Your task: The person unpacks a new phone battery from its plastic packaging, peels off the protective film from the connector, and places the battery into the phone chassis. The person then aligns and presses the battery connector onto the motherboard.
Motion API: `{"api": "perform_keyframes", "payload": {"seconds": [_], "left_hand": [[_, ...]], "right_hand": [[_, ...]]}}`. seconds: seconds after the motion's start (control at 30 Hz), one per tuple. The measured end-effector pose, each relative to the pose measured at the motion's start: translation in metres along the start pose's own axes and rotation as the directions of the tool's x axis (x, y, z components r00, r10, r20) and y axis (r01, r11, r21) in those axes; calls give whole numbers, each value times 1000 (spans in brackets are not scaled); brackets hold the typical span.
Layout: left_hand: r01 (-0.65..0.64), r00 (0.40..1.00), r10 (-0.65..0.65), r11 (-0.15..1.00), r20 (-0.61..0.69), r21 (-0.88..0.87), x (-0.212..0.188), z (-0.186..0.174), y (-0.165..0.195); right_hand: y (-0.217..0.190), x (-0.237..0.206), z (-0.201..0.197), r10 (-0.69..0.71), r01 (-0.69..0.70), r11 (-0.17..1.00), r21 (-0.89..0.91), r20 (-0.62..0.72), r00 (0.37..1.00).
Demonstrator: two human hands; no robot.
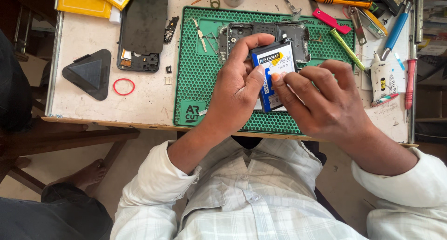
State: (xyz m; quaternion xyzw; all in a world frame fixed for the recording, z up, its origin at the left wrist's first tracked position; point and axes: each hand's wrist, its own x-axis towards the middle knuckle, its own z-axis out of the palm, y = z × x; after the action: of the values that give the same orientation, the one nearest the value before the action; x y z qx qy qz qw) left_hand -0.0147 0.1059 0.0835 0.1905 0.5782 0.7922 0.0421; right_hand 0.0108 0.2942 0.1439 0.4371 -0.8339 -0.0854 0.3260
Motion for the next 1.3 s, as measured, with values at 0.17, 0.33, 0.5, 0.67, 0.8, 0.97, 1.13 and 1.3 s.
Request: {"api": "perform_keyframes", "payload": {"seconds": [0.17, 0.33, 0.5, 0.67, 0.8, 0.97, 1.13, 1.3], "left_hand": [[60, 997, -50, 979, 60, -196, 0, -1, -1], [56, 996, -43, 979, 73, -194, 0, -2, -1], [71, 996, -67, 995, 50, -66, -2, -2, 1], [103, 993, -109, 985, 34, 135, -2, -1, 4], [67, 997, -69, 994, 22, 82, -2, 0, 5], [20, 1000, -19, 995, 10, -94, -1, -1, 6], [11, 1000, -11, 984, 2, -178, 0, -6, 7], [22, 999, -26, 988, -27, -152, -1, -11, 8]], "right_hand": [[0, -4, 2, 36, -33, 995, 91, -33, 999], [0, -2, 0, 13, -12, 1000, 4, -70, 997], [-1, 1, -1, 3, -8, 998, -56, -90, 996], [-2, -2, -1, 4, -6, 998, -65, -26, 1000], [-2, -3, -1, 2, -1, 1000, -23, 46, 999], [0, 2, -3, -20, 22, 999, -45, 39, 999], [1, 8, -6, 52, -50, 993, 102, -12, 999], [-1, 5, -3, 85, -81, 993, 83, -40, 996]]}}
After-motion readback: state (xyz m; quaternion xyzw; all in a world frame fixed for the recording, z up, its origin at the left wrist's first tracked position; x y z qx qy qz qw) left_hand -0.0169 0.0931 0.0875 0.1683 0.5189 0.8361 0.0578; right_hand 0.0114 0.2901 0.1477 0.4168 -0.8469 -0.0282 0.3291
